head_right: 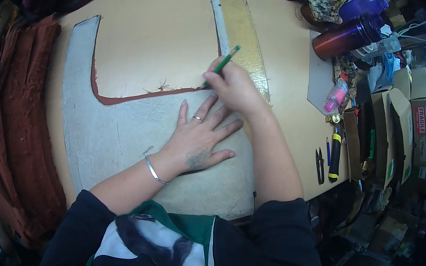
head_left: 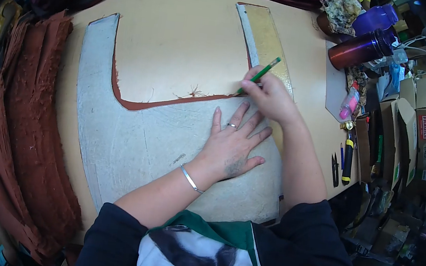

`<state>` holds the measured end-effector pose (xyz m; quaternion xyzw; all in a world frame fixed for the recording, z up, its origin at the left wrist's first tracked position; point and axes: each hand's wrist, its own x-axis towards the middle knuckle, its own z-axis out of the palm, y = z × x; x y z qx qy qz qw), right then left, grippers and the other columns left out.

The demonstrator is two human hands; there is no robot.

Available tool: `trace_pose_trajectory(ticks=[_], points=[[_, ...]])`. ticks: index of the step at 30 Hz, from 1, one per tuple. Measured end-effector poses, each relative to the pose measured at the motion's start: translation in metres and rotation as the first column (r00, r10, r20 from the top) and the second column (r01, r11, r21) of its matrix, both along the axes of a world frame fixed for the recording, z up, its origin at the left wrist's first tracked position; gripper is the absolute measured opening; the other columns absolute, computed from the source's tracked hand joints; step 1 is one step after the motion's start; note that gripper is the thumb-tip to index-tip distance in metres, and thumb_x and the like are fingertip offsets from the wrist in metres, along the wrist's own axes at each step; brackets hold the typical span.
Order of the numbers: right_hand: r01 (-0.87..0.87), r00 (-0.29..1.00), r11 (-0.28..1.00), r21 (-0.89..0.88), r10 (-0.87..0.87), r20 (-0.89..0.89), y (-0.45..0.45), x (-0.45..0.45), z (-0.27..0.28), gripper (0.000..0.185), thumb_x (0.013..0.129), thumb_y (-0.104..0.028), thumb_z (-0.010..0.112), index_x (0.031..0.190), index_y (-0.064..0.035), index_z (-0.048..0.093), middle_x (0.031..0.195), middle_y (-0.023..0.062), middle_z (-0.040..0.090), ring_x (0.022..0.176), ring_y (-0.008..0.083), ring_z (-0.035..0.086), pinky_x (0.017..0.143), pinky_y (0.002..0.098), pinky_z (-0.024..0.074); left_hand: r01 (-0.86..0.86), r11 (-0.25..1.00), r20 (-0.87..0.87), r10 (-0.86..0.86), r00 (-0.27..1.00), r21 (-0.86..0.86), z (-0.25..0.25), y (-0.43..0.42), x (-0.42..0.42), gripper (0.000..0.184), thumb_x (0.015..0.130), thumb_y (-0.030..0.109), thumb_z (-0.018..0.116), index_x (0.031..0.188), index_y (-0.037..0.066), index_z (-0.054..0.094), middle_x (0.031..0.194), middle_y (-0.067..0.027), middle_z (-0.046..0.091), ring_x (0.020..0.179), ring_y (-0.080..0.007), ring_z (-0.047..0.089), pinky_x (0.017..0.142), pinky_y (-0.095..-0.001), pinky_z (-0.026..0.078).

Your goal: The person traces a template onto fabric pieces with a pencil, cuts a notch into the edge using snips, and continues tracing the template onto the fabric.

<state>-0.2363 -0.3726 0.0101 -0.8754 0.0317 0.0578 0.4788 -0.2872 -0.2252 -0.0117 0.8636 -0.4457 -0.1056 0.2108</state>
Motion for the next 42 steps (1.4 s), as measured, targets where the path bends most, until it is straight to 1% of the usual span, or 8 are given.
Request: trace_pose_trajectory(ticks=[14, 17, 23, 26, 30, 35, 38, 42], points=[[0.055, 0.980, 0.989, -0.137, -0.027, 0.199, -0.048, 0.096, -0.013, 0.009, 0.087, -0.010, 0.053, 0.087, -0.0017, 0.051, 0.076, 0.0025, 0.056, 0.074, 0.0092, 0.053, 0.070, 0.0237, 0.0440, 0.006, 1.000, -0.033, -0.005, 0.999, 0.013, 0.002, 0.000, 0.003, 0.056, 0.080, 0.050, 0.050, 0.129, 0.026, 0.038, 0.141, -0.0047, 0.021, 0.133, -0.0292, 0.009, 0.095, -0.0663, 0.015], [0.044, 0.972, 0.988, -0.150, -0.007, 0.234, -0.050, 0.075, -0.011, 0.015, 0.083, -0.017, 0.056, 0.086, -0.0020, 0.054, 0.074, 0.0103, 0.060, 0.069, 0.0176, 0.057, 0.066, 0.0308, 0.0444, 0.003, 1.000, -0.039, -0.004, 0.999, -0.004, 0.000, 0.000, 0.003, 0.056, 0.080, 0.049, 0.050, 0.129, 0.025, 0.039, 0.141, -0.0051, 0.022, 0.133, -0.0291, 0.009, 0.095, -0.0665, 0.015], [-0.034, 0.999, 0.980, -0.194, 0.038, 0.017, -0.025, 0.014, 0.012, 0.007, 0.087, -0.008, 0.052, 0.088, -0.0014, 0.050, 0.075, 0.0022, 0.056, 0.075, 0.0092, 0.054, 0.068, 0.0237, 0.0438, 0.002, 1.000, -0.043, -0.003, 0.999, -0.026, 0.000, 0.001, 0.002, 0.056, 0.079, 0.048, 0.050, 0.129, 0.024, 0.039, 0.141, -0.0059, 0.023, 0.133, -0.0294, 0.009, 0.096, -0.0665, 0.013], [-0.005, 0.991, 0.999, -0.041, 0.010, 0.134, -0.020, 0.001, -0.006, 0.011, 0.082, -0.011, 0.056, 0.084, -0.0008, 0.054, 0.073, 0.0109, 0.060, 0.071, 0.0191, 0.059, 0.065, 0.0298, 0.0452, -0.003, 0.999, -0.041, 0.002, 0.999, -0.032, -0.001, 0.001, 0.002, 0.056, 0.080, 0.048, 0.050, 0.129, 0.024, 0.039, 0.141, -0.0061, 0.024, 0.133, -0.0294, 0.010, 0.096, -0.0664, 0.012], [0.045, 0.988, 0.994, -0.099, -0.029, 0.151, -0.034, 0.021, -0.005, 0.006, 0.087, -0.007, 0.051, 0.086, -0.0011, 0.050, 0.077, 0.0034, 0.057, 0.076, 0.0097, 0.055, 0.070, 0.0239, 0.0447, -0.008, 0.999, -0.038, 0.007, 0.999, -0.033, -0.001, 0.002, 0.002, 0.056, 0.080, 0.048, 0.050, 0.129, 0.024, 0.039, 0.141, -0.0061, 0.024, 0.133, -0.0293, 0.010, 0.096, -0.0662, 0.012], [0.127, 0.942, 0.988, -0.084, -0.094, 0.323, -0.036, 0.065, -0.021, 0.009, 0.086, -0.008, 0.054, 0.090, -0.0004, 0.053, 0.078, 0.0041, 0.057, 0.075, 0.0096, 0.054, 0.070, 0.0228, 0.0436, -0.003, 0.999, -0.048, 0.001, 0.999, -0.042, -0.001, 0.001, 0.002, 0.055, 0.080, 0.048, 0.050, 0.129, 0.023, 0.039, 0.141, -0.0059, 0.023, 0.133, -0.0294, 0.010, 0.096, -0.0661, 0.012], [0.112, 0.970, 0.961, -0.254, -0.050, 0.239, -0.037, 0.048, -0.011, 0.009, 0.086, -0.009, 0.054, 0.089, -0.0005, 0.053, 0.078, 0.0030, 0.056, 0.074, 0.0092, 0.053, 0.069, 0.0225, 0.0424, -0.003, 0.999, -0.048, 0.001, 0.999, -0.048, -0.002, 0.003, 0.003, 0.055, 0.080, 0.047, 0.050, 0.129, 0.023, 0.040, 0.141, -0.0060, 0.023, 0.133, -0.0293, 0.010, 0.096, -0.0659, 0.012], [0.021, 0.988, 0.980, -0.196, 0.010, 0.157, -0.028, 0.009, 0.002, 0.009, 0.085, -0.009, 0.055, 0.087, -0.0010, 0.053, 0.076, 0.0049, 0.057, 0.072, 0.0119, 0.054, 0.068, 0.0244, 0.0429, -0.014, 0.998, -0.048, 0.011, 0.999, -0.061, -0.003, 0.003, 0.002, 0.055, 0.080, 0.047, 0.050, 0.128, 0.023, 0.040, 0.140, -0.0062, 0.024, 0.133, -0.0290, 0.010, 0.097, -0.0656, 0.011]])
